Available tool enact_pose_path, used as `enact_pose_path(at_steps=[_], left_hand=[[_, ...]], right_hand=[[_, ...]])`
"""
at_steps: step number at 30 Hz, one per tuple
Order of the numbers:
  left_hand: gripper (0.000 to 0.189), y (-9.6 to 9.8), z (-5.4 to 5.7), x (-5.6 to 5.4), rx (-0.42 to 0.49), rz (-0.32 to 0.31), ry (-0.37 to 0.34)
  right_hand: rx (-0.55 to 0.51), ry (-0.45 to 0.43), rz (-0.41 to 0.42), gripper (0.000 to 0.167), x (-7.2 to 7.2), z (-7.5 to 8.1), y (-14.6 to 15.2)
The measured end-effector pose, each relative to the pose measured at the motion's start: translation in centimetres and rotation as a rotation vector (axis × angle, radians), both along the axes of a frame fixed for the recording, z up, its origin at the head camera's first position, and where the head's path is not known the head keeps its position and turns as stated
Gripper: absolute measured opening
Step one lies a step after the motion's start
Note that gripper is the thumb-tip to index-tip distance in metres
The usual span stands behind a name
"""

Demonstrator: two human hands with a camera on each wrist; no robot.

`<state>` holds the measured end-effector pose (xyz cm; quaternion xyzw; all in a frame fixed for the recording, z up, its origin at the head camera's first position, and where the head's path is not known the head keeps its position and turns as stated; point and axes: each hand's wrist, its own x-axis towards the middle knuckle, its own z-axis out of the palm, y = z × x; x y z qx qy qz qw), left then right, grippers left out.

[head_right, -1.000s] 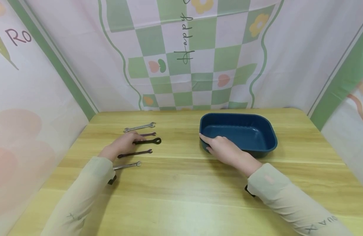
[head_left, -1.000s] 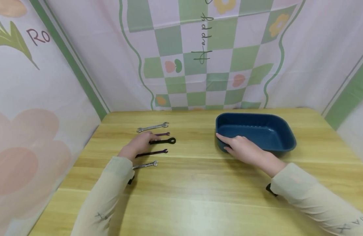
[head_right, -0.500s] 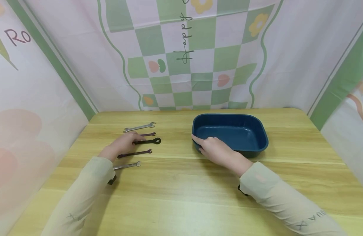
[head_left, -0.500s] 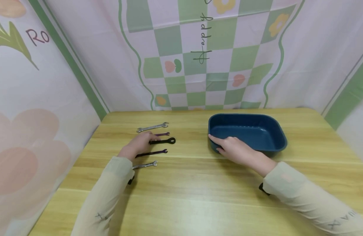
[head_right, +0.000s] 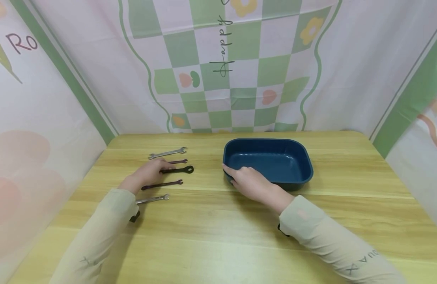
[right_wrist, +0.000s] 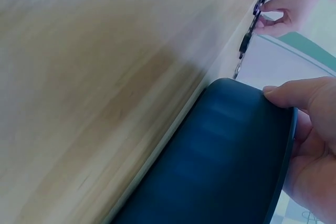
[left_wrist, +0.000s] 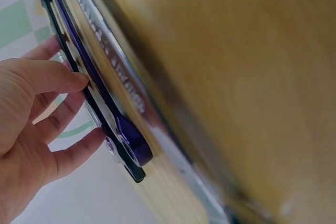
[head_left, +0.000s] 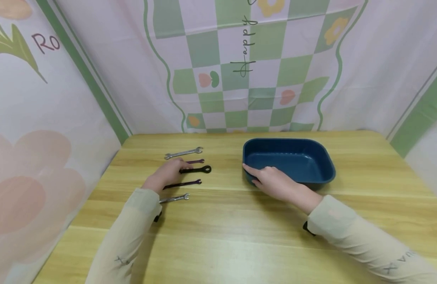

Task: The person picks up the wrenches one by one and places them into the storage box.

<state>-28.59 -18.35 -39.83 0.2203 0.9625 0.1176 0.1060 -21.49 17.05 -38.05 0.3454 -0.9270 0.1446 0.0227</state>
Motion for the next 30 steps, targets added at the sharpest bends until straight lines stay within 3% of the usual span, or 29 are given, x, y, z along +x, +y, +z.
enact_pose_path(at_steps=[30], left_hand=[[0.047, 0.0, -0.2, -0.2, 0.006, -0.024, 0.029]], right_hand=[[-0.012, 0.023, 0.013, 0.053, 0.7, -0.5, -3.6]])
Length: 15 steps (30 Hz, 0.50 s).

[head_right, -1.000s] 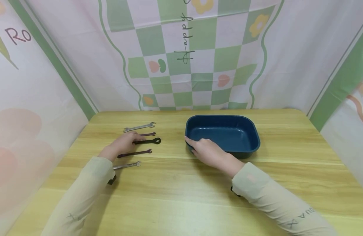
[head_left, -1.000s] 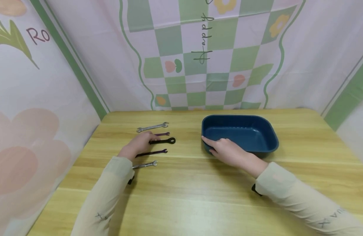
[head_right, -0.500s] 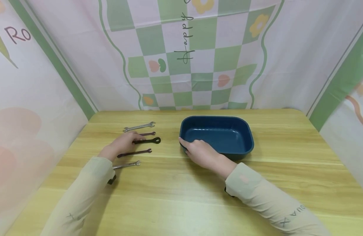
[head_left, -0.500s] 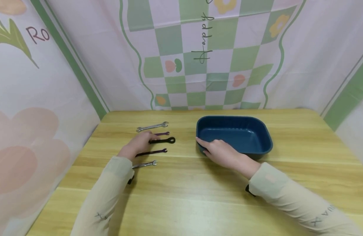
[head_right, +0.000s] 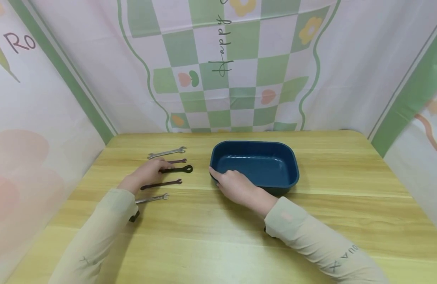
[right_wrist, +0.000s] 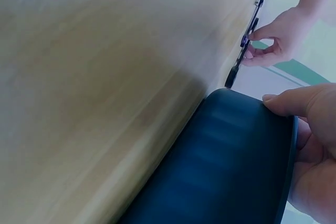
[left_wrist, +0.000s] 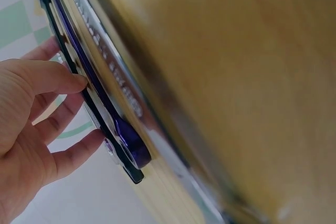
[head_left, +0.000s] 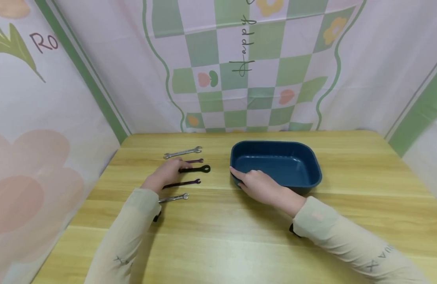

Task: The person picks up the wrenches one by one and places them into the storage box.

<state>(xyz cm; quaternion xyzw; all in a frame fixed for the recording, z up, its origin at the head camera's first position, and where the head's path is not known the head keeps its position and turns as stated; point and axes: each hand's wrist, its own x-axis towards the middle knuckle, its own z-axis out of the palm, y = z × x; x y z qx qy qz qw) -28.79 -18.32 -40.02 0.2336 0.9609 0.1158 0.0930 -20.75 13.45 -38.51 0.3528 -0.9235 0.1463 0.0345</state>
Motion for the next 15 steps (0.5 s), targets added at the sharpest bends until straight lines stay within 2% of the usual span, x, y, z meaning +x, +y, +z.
enact_pose_path(at_steps=[15], left_hand=[[0.047, -0.1, -0.1, 0.2, 0.003, -0.002, 0.017]], right_hand=[[-0.042, -0.021, 0.03, 0.053, 0.3, -0.2, -1.3]])
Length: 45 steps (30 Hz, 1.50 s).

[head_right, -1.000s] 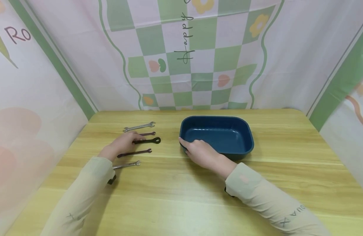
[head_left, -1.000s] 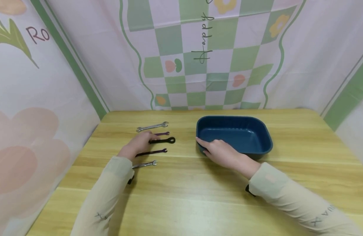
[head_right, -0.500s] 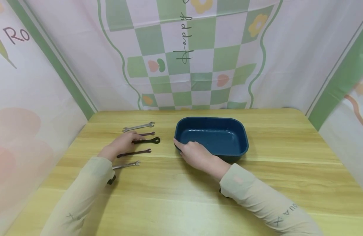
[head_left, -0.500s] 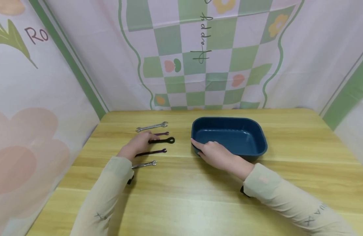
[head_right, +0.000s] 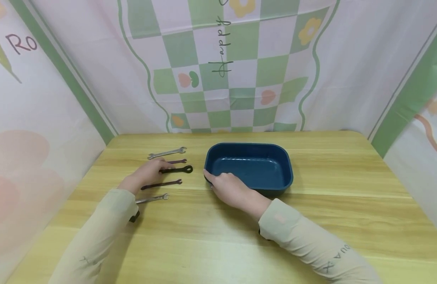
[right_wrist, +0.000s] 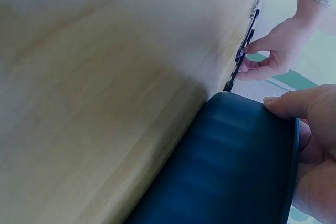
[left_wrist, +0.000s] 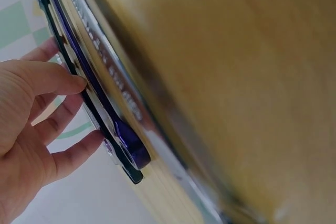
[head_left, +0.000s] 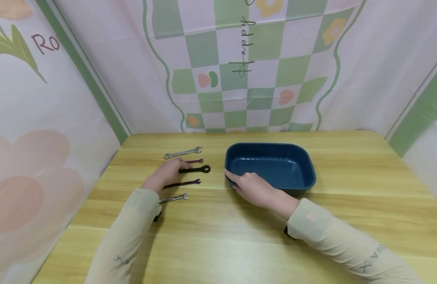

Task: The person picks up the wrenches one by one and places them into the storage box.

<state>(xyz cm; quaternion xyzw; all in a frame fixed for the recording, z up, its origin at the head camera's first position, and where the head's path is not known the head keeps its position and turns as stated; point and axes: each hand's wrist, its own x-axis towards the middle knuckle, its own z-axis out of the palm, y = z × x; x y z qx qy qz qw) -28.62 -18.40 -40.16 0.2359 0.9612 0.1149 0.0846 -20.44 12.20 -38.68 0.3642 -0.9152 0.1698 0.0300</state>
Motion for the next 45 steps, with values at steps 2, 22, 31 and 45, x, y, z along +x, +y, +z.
enact_pose_path(at_steps=[2, 22, 31, 45], left_hand=[[0.047, -0.1, 0.1, 0.0, -0.002, 0.008, -0.003], [0.044, 0.0, 0.2, -0.2, 0.008, -0.011, 0.014], [0.042, 0.1, 0.5, 0.0, -0.012, -0.06, 0.039], [0.046, -0.3, 0.6, -0.1, -0.028, -0.029, -0.076]], right_hand=[[-0.001, -0.009, 0.004, 0.053, 0.0, 0.1, -0.2], [-0.002, -0.042, 0.009, 0.056, -0.1, 0.4, -0.1], [-0.012, -0.105, -0.002, 0.056, -0.2, 0.6, 0.2], [-0.005, -0.135, 0.004, 0.057, -0.1, 0.5, 0.8]])
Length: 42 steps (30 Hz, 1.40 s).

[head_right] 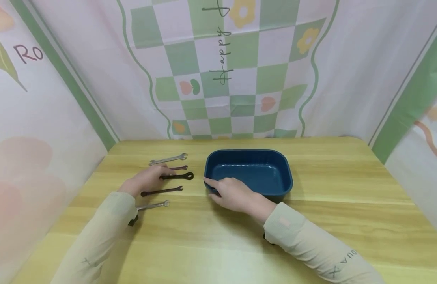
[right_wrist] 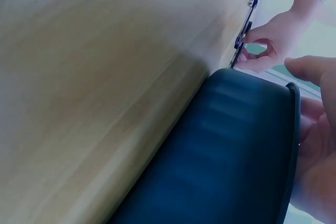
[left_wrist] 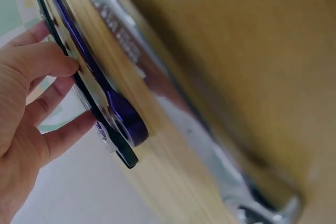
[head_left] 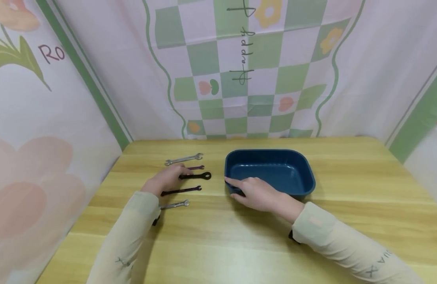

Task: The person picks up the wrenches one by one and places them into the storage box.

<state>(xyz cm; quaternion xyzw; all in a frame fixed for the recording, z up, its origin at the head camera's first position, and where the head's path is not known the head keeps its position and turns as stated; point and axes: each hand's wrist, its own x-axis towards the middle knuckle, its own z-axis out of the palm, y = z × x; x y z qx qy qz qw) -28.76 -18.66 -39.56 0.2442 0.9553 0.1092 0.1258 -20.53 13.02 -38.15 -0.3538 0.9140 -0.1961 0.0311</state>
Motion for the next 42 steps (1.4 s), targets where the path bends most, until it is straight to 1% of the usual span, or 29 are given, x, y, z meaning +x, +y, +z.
enact_pose_path(at_steps=[5, 9, 15, 22, 27, 31, 34, 39, 42], left_hand=[[0.045, -0.1, -0.2, 0.0, 0.027, -0.005, -0.009], [0.044, -0.1, -0.2, -0.1, 0.035, -0.025, 0.002], [0.04, -0.2, -0.1, -0.3, 0.045, -0.051, 0.01], [0.048, -0.3, 0.0, -0.4, 0.034, -0.049, -0.003], [0.048, -0.4, 0.1, -0.3, 0.035, -0.055, -0.008], [0.048, -0.5, 0.2, -0.2, 0.046, -0.075, -0.003], [0.049, -0.6, 0.4, -0.3, 0.059, -0.076, -0.031], [0.049, -0.5, 1.2, -0.3, 0.082, -0.057, -0.113], [0.046, -0.6, 1.8, -0.2, 0.082, -0.073, -0.11]], right_hand=[[0.028, 0.0, 0.009, 0.058, 0.1, 0.3, 0.5], [0.037, 0.021, -0.015, 0.059, 0.2, 0.9, 1.4], [0.015, 0.074, -0.052, 0.061, -0.1, 1.8, 3.9], [0.043, 0.15, -0.087, 0.059, -0.4, 1.9, 6.4], [0.034, 0.2, -0.111, 0.057, -0.6, 2.1, 8.4], [0.016, 0.231, -0.13, 0.057, -0.7, 2.2, 10.1], [0.013, 0.227, -0.148, 0.06, -0.8, 2.2, 11.1], [0.036, 0.189, -0.189, 0.064, -0.9, 2.5, 12.5], [0.05, 0.18, -0.206, 0.066, -1.0, 2.5, 13.3]])
